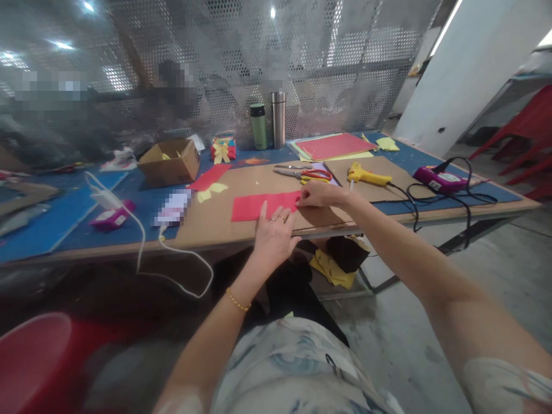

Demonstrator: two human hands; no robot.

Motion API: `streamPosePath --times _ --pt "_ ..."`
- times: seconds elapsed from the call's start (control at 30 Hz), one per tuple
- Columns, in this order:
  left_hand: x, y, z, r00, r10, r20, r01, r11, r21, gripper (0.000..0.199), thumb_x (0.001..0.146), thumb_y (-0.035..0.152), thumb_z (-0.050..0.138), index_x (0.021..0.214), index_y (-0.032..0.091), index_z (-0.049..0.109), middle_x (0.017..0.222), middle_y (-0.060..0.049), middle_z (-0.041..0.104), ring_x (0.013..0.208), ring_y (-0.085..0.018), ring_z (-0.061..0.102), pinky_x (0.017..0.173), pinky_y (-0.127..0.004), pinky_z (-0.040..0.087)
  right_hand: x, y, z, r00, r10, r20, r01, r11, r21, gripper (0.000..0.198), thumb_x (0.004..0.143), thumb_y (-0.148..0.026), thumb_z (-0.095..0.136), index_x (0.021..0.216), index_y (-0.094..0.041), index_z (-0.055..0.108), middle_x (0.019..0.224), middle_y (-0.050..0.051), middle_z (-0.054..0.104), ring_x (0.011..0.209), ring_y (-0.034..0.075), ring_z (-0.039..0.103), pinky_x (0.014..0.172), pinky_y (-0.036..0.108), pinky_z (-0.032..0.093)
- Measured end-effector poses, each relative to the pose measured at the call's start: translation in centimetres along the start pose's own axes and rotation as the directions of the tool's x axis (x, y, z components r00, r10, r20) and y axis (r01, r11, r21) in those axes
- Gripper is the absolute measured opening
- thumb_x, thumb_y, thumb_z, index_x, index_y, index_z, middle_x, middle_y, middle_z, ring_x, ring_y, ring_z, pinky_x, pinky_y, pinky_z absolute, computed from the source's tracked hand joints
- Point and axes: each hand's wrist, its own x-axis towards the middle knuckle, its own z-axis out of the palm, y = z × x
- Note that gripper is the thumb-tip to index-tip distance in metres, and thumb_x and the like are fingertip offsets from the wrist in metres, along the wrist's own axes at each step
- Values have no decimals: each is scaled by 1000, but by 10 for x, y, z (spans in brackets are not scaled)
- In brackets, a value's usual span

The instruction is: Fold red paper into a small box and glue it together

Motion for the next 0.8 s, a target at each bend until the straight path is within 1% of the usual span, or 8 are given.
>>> streamPosePath --times 0.13,0.27,0.43,0.53,0.57,0.63,0.73,0.8 --pt "0 -1 0 1000 -5 -14 5 1000 -6 52 94 31 76 142 15 63 148 -19 68 145 -35 59 135 -66 18 1 6 -1 1000 2 -15 -2 1000 -27 29 90 -30 73 64 -20 65 65 3 67 72 18 63 66 29 41" --pt "-1 -1 1 1000 7 -20 -7 1000 -11 52 94 31 76 142 16 63 148 -19 68 145 -35 59 135 -66 18 -1 6 -3 997 58 -40 -60 997 -41 30 89 -27 74 63 -20 62 63 1 63 69 17 61 64 28 41" --pt "-1 -1 0 1000 0 -9 0 1000 -5 47 96 31 74 139 14 64 148 -19 68 146 -35 59 134 -65 20 -5 0 -8 980 182 80 -191 974 123 24 91 -27 71 69 -20 64 53 -1 55 53 14 54 57 27 42" --pt "-1 -2 0 1000 -2 -4 2 1000 -1 47 96 31 74 139 13 63 149 -19 68 146 -35 59 134 -65 20 -9 0 -8 970 217 107 -236 950 206 21 94 -26 67 74 -19 66 49 -2 53 47 13 51 53 27 43" --pt "-1 -2 0 1000 0 -5 0 1000 -1 47 96 31 73 139 14 63 149 -19 67 146 -35 58 134 -65 21 -10 1 -7 972 216 94 -232 948 218 20 95 -27 66 76 -19 67 50 -2 53 47 14 51 53 27 43" --pt "-1 -3 0 1000 7 -6 -7 1000 3 48 96 31 73 140 15 63 149 -19 67 146 -34 59 134 -65 22 -11 2 -4 984 179 9 -177 961 211 22 97 -29 63 78 -19 68 55 0 58 51 14 55 56 27 44" --pt "-2 -3 0 1000 21 -7 -21 1000 16 50 97 31 73 143 15 62 150 -19 67 145 -34 60 134 -64 22 -9 2 2 990 38 -133 -28 997 77 25 95 -36 67 78 -18 71 71 4 70 69 17 63 63 27 43" --pt "-3 -4 -1 999 33 -10 -32 999 27 51 97 32 73 144 15 62 150 -19 67 144 -35 60 134 -65 21 -7 -1 4 990 -15 -140 13 1000 -13 25 92 -39 72 78 -19 72 81 6 74 77 18 65 65 27 41"
